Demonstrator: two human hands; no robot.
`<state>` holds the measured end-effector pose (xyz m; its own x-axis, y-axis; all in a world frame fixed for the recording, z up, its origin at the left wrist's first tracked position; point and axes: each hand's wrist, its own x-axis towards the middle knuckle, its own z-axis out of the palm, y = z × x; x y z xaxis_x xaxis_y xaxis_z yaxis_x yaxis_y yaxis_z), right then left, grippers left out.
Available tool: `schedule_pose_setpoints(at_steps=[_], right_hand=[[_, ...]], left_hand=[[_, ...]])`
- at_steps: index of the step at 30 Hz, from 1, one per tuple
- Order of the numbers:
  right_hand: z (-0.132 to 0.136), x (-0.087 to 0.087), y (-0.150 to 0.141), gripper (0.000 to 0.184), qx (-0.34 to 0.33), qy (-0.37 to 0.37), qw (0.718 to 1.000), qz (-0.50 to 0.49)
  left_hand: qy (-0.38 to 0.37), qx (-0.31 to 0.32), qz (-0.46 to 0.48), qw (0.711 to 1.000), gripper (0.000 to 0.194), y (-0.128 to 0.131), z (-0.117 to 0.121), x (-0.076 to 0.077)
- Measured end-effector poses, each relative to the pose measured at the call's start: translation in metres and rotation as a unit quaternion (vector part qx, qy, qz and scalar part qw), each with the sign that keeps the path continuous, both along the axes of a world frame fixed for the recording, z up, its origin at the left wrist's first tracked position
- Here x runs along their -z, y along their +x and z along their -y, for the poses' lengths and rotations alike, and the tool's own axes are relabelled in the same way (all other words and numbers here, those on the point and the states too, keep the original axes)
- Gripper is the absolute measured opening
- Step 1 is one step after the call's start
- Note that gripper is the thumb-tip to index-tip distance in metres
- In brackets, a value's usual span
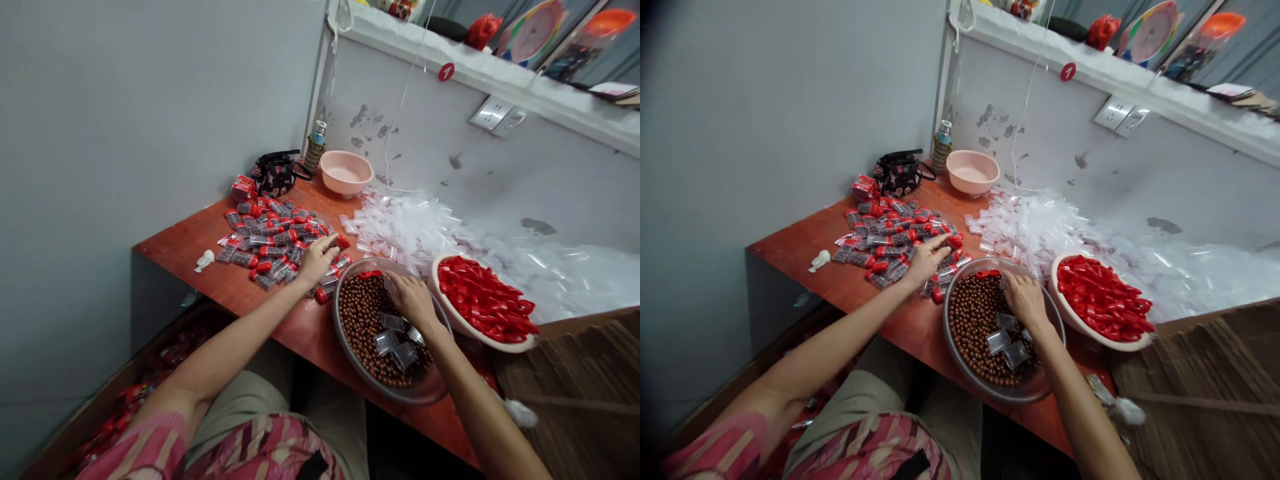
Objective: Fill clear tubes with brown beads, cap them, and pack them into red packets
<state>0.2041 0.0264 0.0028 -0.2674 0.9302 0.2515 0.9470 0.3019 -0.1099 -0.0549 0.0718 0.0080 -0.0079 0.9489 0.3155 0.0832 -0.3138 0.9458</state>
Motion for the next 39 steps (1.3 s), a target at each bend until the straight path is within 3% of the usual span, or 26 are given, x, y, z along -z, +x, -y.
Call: schedule_pose_setpoints(at_steps=[2, 3, 6, 9, 12, 14, 16, 19, 21, 23, 25, 30, 35, 37, 39], right_hand=[[0.009, -0.004, -0.006, 0.045, 0.015, -0.057, 0.981, -0.187], [0.013, -0.005, -0.011, 0.045, 0.021, -0.094, 0.955, -0.282], [0.026, -0.005, -0.026, 0.038, 0.04, -0.19, 0.839, -0.508], [0.033, -0.004, -0.038, 0.031, 0.049, -0.214, 0.742, -0.634], [0.039, -0.004, -0.043, 0.029, 0.041, -0.211, 0.705, -0.676], [0.043, -0.005, -0.043, 0.028, 0.029, -0.2, 0.731, -0.652], [0.046, -0.01, -0.039, 0.025, 0.006, -0.182, 0.81, -0.557], [0.044, -0.021, -0.028, 0.019, -0.039, -0.138, 0.951, -0.274], [0.035, -0.025, -0.021, 0.017, -0.048, -0.094, 0.992, -0.075], [0.024, -0.023, -0.017, 0.02, -0.05, -0.079, 0.995, 0.04], [0.013, -0.013, -0.019, 0.021, -0.066, -0.105, 0.99, 0.065], [0.004, 0.023, -0.039, 0.019, -0.112, -0.167, 0.98, -0.01], [0.013, 0.022, -0.034, 0.017, -0.107, -0.191, 0.964, -0.148], [0.02, 0.016, -0.028, 0.017, -0.083, -0.218, 0.931, -0.282], [0.027, 0.01, -0.027, 0.021, -0.054, -0.246, 0.863, -0.437]], left_hand=[[0.03, -0.029, -0.05, 0.998, 0.035, -0.002, 0.0, -0.006], [0.046, -0.021, -0.066, 0.997, 0.035, -0.001, 0.005, -0.009], [0.086, 0.062, -0.081, 0.991, 0.03, 0.012, 0.029, -0.011], [0.1, 0.12, -0.092, 0.983, 0.024, 0.029, 0.055, -0.006], [0.102, 0.14, -0.095, 0.98, 0.017, 0.041, 0.067, 0.0], [0.102, 0.146, -0.09, 0.98, 0.014, 0.045, 0.069, 0.003], [0.098, 0.151, -0.082, 0.98, 0.013, 0.048, 0.067, 0.006], [0.084, 0.147, -0.061, 0.984, 0.014, 0.049, 0.065, 0.006], [0.069, 0.124, -0.039, 0.989, 0.015, 0.049, 0.064, 0.006], [0.049, 0.091, -0.015, 0.995, 0.018, 0.049, 0.063, 0.007], [0.031, 0.07, 0.002, 0.997, 0.022, 0.049, 0.061, 0.008], [0.027, 0.055, -0.005, 0.998, 0.028, 0.047, 0.06, 0.01], [0.021, 0.048, -0.022, 0.998, 0.032, 0.046, 0.061, 0.007], [0.011, 0.058, -0.033, 0.998, 0.033, 0.046, 0.061, 0.007], [0.004, 0.09, -0.058, 0.994, 0.033, 0.046, 0.062, 0.006]])
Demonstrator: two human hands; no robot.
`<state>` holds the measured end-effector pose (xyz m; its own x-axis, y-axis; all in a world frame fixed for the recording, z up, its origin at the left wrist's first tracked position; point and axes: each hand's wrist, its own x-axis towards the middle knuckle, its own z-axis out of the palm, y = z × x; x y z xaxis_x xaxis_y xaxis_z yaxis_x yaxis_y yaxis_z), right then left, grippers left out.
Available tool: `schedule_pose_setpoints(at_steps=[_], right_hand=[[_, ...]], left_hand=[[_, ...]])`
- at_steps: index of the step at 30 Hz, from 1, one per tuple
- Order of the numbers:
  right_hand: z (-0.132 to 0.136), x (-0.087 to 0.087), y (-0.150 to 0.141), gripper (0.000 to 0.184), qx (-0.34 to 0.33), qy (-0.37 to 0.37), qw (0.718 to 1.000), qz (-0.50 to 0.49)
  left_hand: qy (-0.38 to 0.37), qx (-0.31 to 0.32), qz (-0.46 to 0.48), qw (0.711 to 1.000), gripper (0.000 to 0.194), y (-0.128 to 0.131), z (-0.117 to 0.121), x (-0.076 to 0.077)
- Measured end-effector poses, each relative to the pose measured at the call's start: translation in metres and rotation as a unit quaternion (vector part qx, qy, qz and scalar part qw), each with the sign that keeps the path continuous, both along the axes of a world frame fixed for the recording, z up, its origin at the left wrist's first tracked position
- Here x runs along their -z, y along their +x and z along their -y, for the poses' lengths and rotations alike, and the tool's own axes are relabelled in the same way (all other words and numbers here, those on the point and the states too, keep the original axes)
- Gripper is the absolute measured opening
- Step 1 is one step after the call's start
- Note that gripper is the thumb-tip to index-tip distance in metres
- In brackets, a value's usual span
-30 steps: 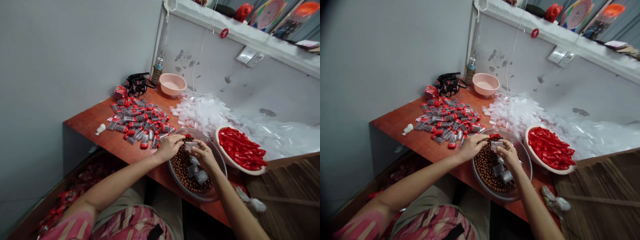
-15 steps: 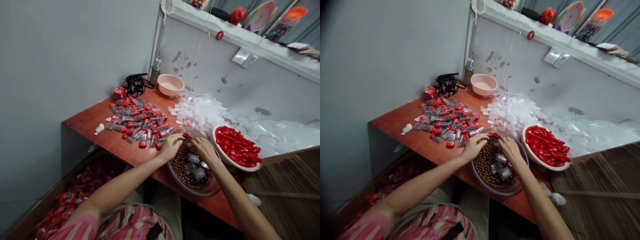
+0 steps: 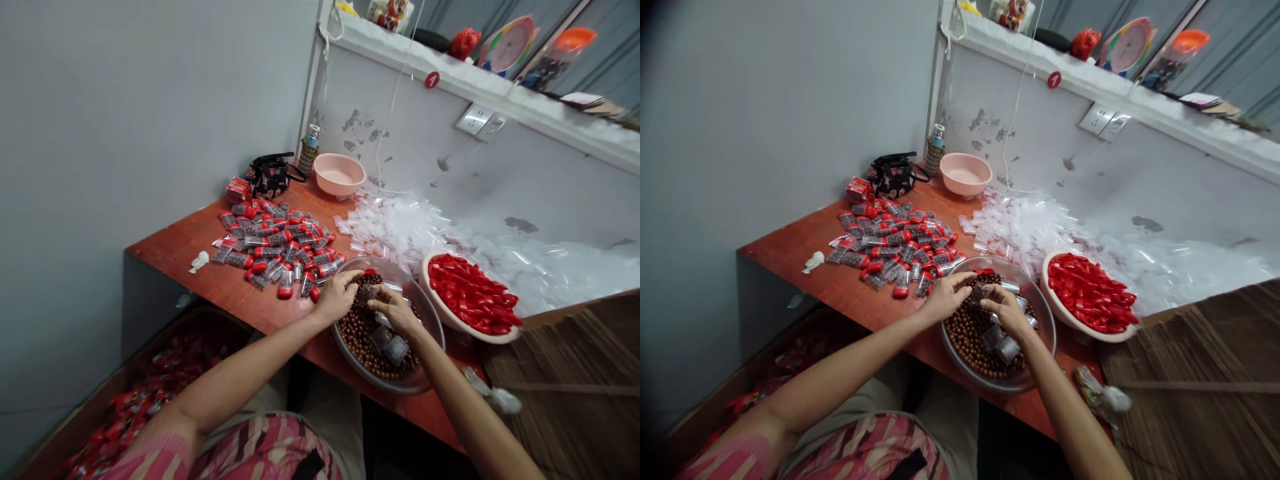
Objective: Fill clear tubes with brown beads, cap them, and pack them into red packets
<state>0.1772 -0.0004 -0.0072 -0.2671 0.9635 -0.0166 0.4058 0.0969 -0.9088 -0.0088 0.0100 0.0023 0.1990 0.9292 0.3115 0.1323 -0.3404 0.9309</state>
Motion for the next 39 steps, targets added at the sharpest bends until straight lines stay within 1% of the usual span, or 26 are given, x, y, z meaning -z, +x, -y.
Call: schedule_pose_setpoints(at_steps=[1, 2, 4, 6, 8, 10, 12, 14, 17, 19, 21, 22, 24, 26, 28, 30, 33, 36, 38, 39], right_hand=[[0.004, -0.002, -0.001, 0.024, 0.02, -0.021, 0.998, -0.063], [0.007, -0.004, -0.003, 0.026, 0.034, -0.03, 0.994, -0.104], [0.013, -0.008, -0.009, 0.028, 0.06, -0.03, 0.988, -0.142], [0.016, -0.011, -0.013, 0.028, 0.078, -0.029, 0.987, -0.139], [0.019, -0.015, -0.014, 0.03, 0.083, -0.021, 0.989, -0.122], [0.021, -0.02, -0.011, 0.033, 0.085, 0.012, 0.992, -0.097], [0.023, -0.027, -0.004, 0.035, 0.084, 0.061, 0.993, -0.056], [0.023, -0.034, 0.004, 0.034, 0.074, 0.095, 0.993, -0.016], [0.012, -0.038, 0.014, 0.024, 0.074, 0.125, 0.988, 0.044], [-0.002, -0.035, 0.018, 0.019, 0.08, 0.166, 0.97, 0.159], [-0.018, -0.03, 0.019, 0.017, 0.066, 0.203, 0.935, 0.283], [-0.026, -0.027, 0.018, 0.017, 0.054, 0.212, 0.921, 0.323], [-0.041, -0.022, 0.015, 0.019, 0.039, 0.22, 0.908, 0.355], [-0.053, -0.018, 0.009, 0.022, 0.032, 0.225, 0.902, 0.368], [-0.06, -0.015, 0.001, 0.024, 0.016, 0.23, 0.895, 0.383], [-0.064, -0.013, -0.006, 0.024, -0.007, 0.229, 0.891, 0.392], [-0.065, -0.011, -0.014, 0.018, -0.028, 0.225, 0.891, 0.393], [-0.062, -0.013, -0.013, 0.014, -0.019, 0.222, 0.897, 0.382], [-0.056, -0.016, -0.005, 0.017, -0.002, 0.217, 0.903, 0.369], [-0.051, -0.019, 0.0, 0.019, 0.014, 0.211, 0.914, 0.346]], left_hand=[[0.003, 0.027, -0.015, 1.0, 0.033, 0.0, 0.001, -0.001], [0.01, 0.057, -0.029, 0.998, 0.033, 0.001, 0.002, -0.001], [0.028, 0.105, -0.045, 0.993, 0.03, 0.001, 0.003, -0.003], [0.035, 0.123, -0.045, 0.991, 0.027, 0.001, 0.004, -0.004], [0.029, 0.123, -0.041, 0.991, 0.025, 0.001, 0.003, -0.005], [0.023, 0.132, -0.035, 0.99, 0.024, 0.0, 0.0, -0.004], [0.019, 0.149, -0.021, 0.988, 0.025, -0.001, -0.003, -0.004], [0.009, 0.163, 0.007, 0.986, 0.026, -0.002, -0.006, -0.002], [-0.033, 0.145, 0.082, 0.986, 0.026, -0.003, -0.007, 0.002], [-0.078, 0.123, 0.149, 0.978, 0.025, -0.002, -0.006, 0.005], [-0.126, 0.099, 0.229, 0.96, 0.026, -0.001, -0.004, 0.008], [-0.146, 0.084, 0.272, 0.947, 0.027, 0.0, -0.004, 0.009], [-0.171, 0.053, 0.341, 0.923, 0.029, 0.002, -0.004, 0.012], [-0.176, 0.035, 0.368, 0.912, 0.031, 0.004, -0.005, 0.013], [-0.174, 0.03, 0.359, 0.916, 0.031, 0.005, -0.006, 0.013], [-0.168, 0.028, 0.333, 0.927, 0.029, 0.006, -0.007, 0.013], [-0.15, 0.025, 0.295, 0.943, 0.026, 0.007, -0.007, 0.013], [-0.119, 0.017, 0.247, 0.961, 0.022, 0.006, -0.006, 0.013], [-0.093, 0.018, 0.184, 0.978, 0.021, 0.004, -0.006, 0.012], [-0.079, 0.021, 0.145, 0.986, 0.021, 0.002, -0.006, 0.01]])
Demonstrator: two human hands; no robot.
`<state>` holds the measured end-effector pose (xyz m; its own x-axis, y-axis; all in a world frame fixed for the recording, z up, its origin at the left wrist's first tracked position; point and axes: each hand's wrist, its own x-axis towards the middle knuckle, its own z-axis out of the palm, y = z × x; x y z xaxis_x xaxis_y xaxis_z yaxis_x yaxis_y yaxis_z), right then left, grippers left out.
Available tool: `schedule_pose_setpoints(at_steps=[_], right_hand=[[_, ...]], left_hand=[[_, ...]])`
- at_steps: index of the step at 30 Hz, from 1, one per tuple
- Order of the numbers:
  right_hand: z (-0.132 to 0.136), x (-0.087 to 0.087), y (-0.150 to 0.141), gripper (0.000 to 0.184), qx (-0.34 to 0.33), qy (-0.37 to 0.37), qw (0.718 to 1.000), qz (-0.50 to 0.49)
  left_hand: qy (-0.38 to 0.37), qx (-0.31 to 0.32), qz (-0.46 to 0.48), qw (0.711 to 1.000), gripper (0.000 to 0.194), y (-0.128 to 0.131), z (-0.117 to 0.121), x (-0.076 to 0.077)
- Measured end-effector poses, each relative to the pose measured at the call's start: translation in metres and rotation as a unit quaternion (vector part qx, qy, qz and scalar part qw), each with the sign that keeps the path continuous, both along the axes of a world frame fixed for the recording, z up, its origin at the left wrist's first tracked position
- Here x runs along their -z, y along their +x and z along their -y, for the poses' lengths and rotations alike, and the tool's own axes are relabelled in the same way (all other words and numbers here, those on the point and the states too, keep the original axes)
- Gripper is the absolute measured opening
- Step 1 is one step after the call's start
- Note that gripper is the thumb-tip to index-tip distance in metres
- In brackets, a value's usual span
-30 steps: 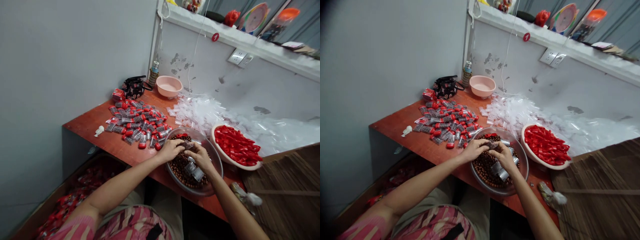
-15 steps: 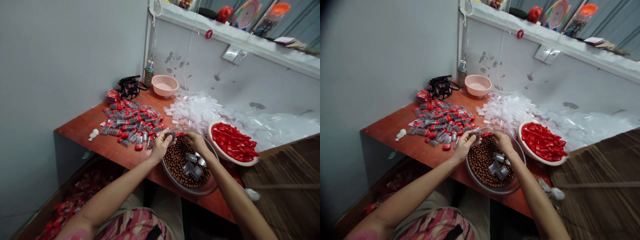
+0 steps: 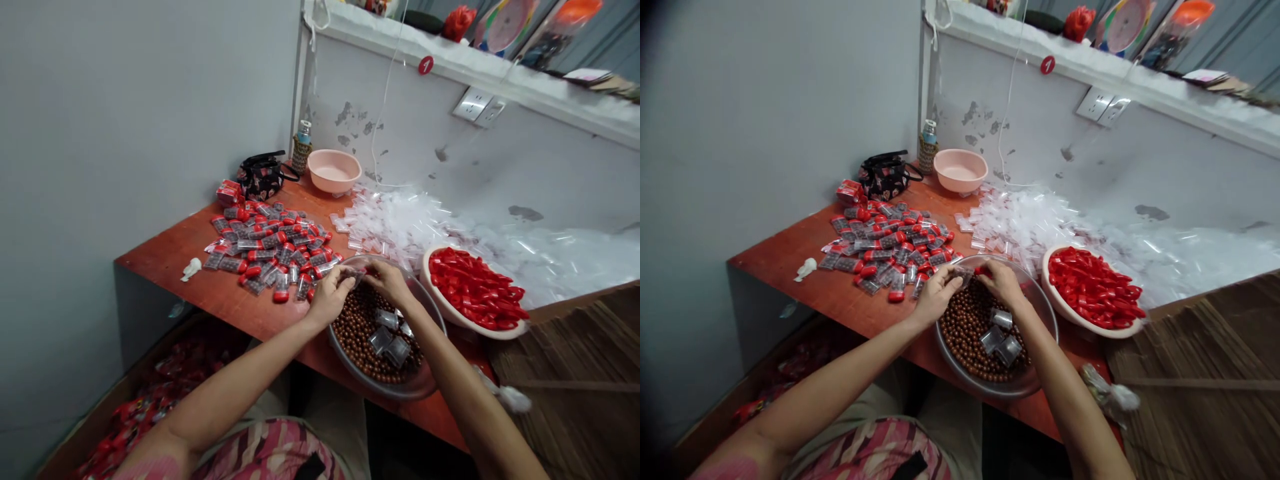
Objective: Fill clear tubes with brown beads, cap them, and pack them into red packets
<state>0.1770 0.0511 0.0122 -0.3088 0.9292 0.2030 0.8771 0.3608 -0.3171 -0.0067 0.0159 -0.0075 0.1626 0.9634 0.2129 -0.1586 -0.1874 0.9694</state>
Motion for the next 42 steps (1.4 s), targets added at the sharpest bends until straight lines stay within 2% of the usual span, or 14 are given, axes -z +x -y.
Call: schedule_pose_setpoints(at_steps=[2, 4, 6, 9, 12, 19, 22, 28, 30, 33, 35, 37, 39, 42], right_hand=[[0.012, -0.008, 0.01, 0.024, 0.026, -0.001, 0.995, -0.1], [0.029, -0.019, 0.017, 0.027, 0.043, 0.004, 0.977, -0.207], [0.046, -0.032, 0.016, 0.027, 0.036, 0.014, 0.97, -0.239], [0.064, -0.047, 0.006, 0.025, -0.006, 0.017, 0.985, -0.173], [0.07, -0.055, -0.006, 0.019, -0.043, 0.02, 0.995, -0.089], [0.078, -0.052, -0.01, 0.011, -0.047, 0.006, 0.999, -0.021], [0.083, -0.05, -0.01, 0.011, -0.053, 0.021, 0.998, 0.011], [0.073, -0.052, -0.017, 0.014, -0.09, 0.028, 0.991, 0.094], [0.069, -0.054, -0.018, 0.016, -0.082, 0.027, 0.995, 0.05], [0.071, -0.051, -0.013, 0.024, -0.029, 0.014, 0.991, -0.133], [0.075, -0.044, -0.006, 0.03, 0.026, -0.007, 0.958, -0.285], [0.08, -0.033, 0.002, 0.03, 0.071, -0.032, 0.912, -0.404], [0.082, -0.021, 0.005, 0.025, 0.091, -0.068, 0.873, -0.474], [0.082, -0.01, 0.003, 0.019, 0.088, -0.125, 0.841, -0.519]], left_hand=[[0.031, 0.018, -0.067, 0.997, 0.02, -0.002, 0.001, -0.005], [0.063, 0.042, -0.098, 0.992, 0.02, -0.003, 0.001, -0.009], [0.087, 0.068, -0.101, 0.989, 0.021, -0.002, 0.002, -0.013], [0.097, 0.091, -0.098, 0.986, 0.023, -0.001, 0.004, -0.015], [0.096, 0.091, -0.1, 0.986, 0.023, -0.002, 0.006, -0.014], [0.127, 0.076, -0.117, 0.982, 0.022, -0.003, 0.014, -0.01], [0.143, 0.084, -0.13, 0.978, 0.022, -0.001, 0.017, -0.008], [0.165, 0.094, -0.17, 0.967, 0.022, -0.001, 0.016, -0.008], [0.149, 0.093, -0.162, 0.971, 0.023, -0.001, 0.014, -0.01], [0.097, 0.081, -0.096, 0.987, 0.025, 0.0, 0.011, -0.011], [0.054, 0.077, -0.028, 0.995, 0.027, 0.001, 0.007, -0.009], [0.024, 0.083, 0.026, 0.996, 0.028, 0.001, 0.005, -0.007], [0.029, 0.096, 0.035, 0.994, 0.027, 0.0, 0.006, -0.007], [0.066, 0.114, 0.001, 0.991, 0.024, -0.002, 0.011, -0.01]])
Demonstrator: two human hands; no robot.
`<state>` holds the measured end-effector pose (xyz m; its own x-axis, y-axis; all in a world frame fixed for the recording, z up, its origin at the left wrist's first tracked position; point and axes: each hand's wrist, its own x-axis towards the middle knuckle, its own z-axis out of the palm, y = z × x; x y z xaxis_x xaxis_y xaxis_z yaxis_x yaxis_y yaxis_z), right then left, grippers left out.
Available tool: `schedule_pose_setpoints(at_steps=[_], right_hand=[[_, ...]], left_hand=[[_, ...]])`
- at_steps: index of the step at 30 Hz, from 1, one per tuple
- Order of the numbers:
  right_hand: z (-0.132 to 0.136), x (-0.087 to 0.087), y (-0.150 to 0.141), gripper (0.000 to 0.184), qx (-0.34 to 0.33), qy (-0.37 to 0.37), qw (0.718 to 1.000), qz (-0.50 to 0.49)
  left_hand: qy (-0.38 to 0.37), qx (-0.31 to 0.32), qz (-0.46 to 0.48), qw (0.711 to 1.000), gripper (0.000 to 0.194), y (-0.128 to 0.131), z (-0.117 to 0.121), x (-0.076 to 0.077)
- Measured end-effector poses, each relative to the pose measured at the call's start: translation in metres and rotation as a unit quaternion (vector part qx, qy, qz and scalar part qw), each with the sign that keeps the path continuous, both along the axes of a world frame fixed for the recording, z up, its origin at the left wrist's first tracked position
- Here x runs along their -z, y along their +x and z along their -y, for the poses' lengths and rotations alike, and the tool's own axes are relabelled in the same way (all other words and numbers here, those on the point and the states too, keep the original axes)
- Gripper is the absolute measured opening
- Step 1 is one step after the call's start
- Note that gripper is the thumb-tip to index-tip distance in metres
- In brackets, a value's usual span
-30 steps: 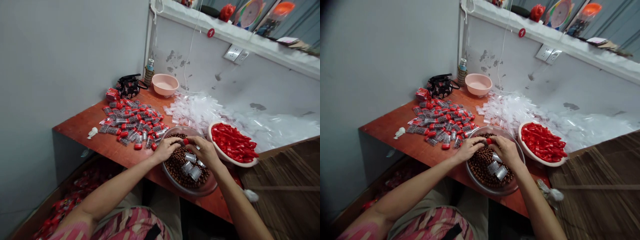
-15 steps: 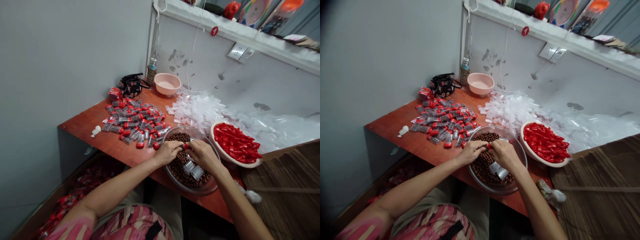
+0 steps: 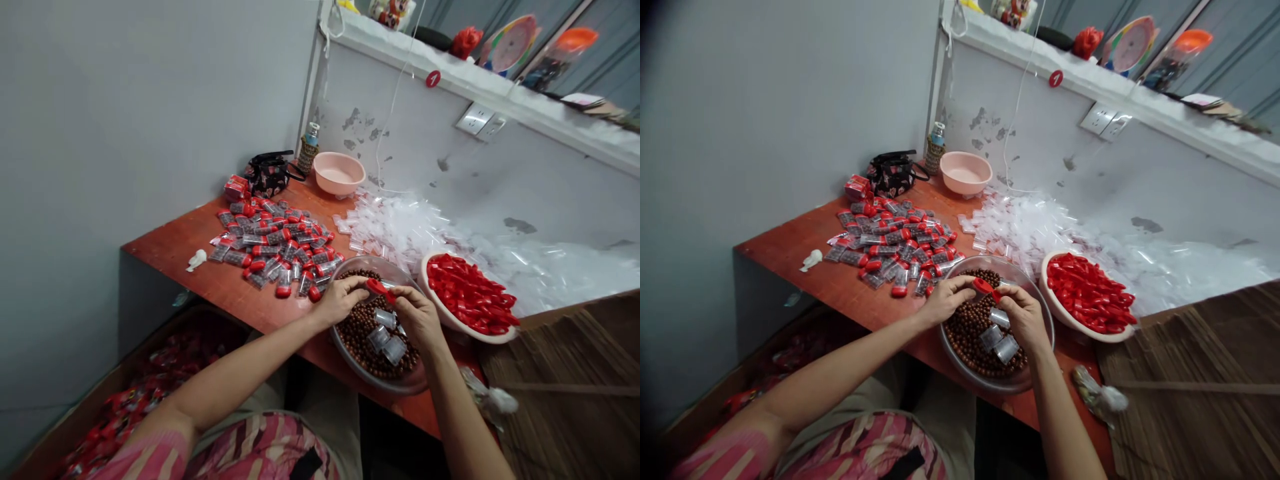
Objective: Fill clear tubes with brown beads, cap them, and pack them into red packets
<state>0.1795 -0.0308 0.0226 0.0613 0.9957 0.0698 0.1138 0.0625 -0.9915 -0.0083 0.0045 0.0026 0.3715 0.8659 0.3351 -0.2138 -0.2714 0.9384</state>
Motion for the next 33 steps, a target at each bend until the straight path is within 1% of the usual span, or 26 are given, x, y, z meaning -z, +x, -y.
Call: schedule_pose_setpoints(at_steps=[2, 4, 7, 9, 11, 13, 15, 18, 21, 23, 25, 29, 33], right_hand=[[-0.001, 0.0, -0.005, 0.018, -0.008, -0.002, 1.0, -0.022], [-0.001, -0.002, -0.009, 0.02, -0.01, 0.007, 0.999, -0.034], [0.002, -0.006, -0.008, 0.028, -0.026, 0.007, 0.999, -0.037], [0.004, -0.004, -0.004, 0.031, -0.027, -0.001, 0.998, -0.048], [0.004, -0.001, -0.001, 0.03, -0.01, -0.015, 0.997, -0.075], [0.002, 0.001, -0.001, 0.029, 0.006, -0.029, 0.995, -0.1], [0.0, 0.0, -0.004, 0.03, -0.001, -0.035, 0.993, -0.113], [-0.001, -0.005, -0.014, 0.032, -0.061, -0.066, 0.986, -0.144], [-0.001, -0.006, -0.025, 0.029, -0.14, -0.153, 0.954, -0.215], [0.0, -0.003, -0.031, 0.024, -0.16, -0.189, 0.935, -0.255], [0.001, 0.001, -0.036, 0.02, -0.146, -0.186, 0.931, -0.278], [0.0, 0.008, -0.046, 0.015, -0.073, -0.153, 0.936, -0.307], [0.0, 0.012, -0.05, 0.013, -0.058, -0.151, 0.928, -0.337]], left_hand=[[0.008, 0.012, -0.011, 1.0, 0.023, 0.0, 0.002, -0.002], [-0.004, 0.013, -0.003, 1.0, 0.024, 0.0, 0.002, -0.002], [-0.026, -0.012, 0.023, 0.999, 0.027, 0.0, -0.002, 0.0], [-0.025, -0.024, 0.017, 0.999, 0.028, 0.0, -0.003, 0.001], [-0.006, -0.028, -0.009, 1.0, 0.027, -0.001, -0.002, 0.001], [0.031, -0.025, -0.04, 0.998, 0.026, -0.001, 0.001, 0.001], [0.075, -0.018, -0.067, 0.995, 0.025, -0.002, 0.004, 0.001], [0.128, -0.017, -0.099, 0.987, 0.024, -0.002, 0.005, 0.003], [0.156, -0.028, -0.128, 0.979, 0.026, -0.002, 0.003, 0.006], [0.167, -0.034, -0.145, 0.975, 0.027, -0.002, 0.001, 0.008], [0.174, -0.038, -0.154, 0.972, 0.026, -0.002, 0.0, 0.009], [0.173, -0.047, -0.148, 0.973, 0.024, -0.001, 0.001, 0.011], [0.175, -0.043, -0.149, 0.972, 0.024, 0.0, 0.001, 0.013]])
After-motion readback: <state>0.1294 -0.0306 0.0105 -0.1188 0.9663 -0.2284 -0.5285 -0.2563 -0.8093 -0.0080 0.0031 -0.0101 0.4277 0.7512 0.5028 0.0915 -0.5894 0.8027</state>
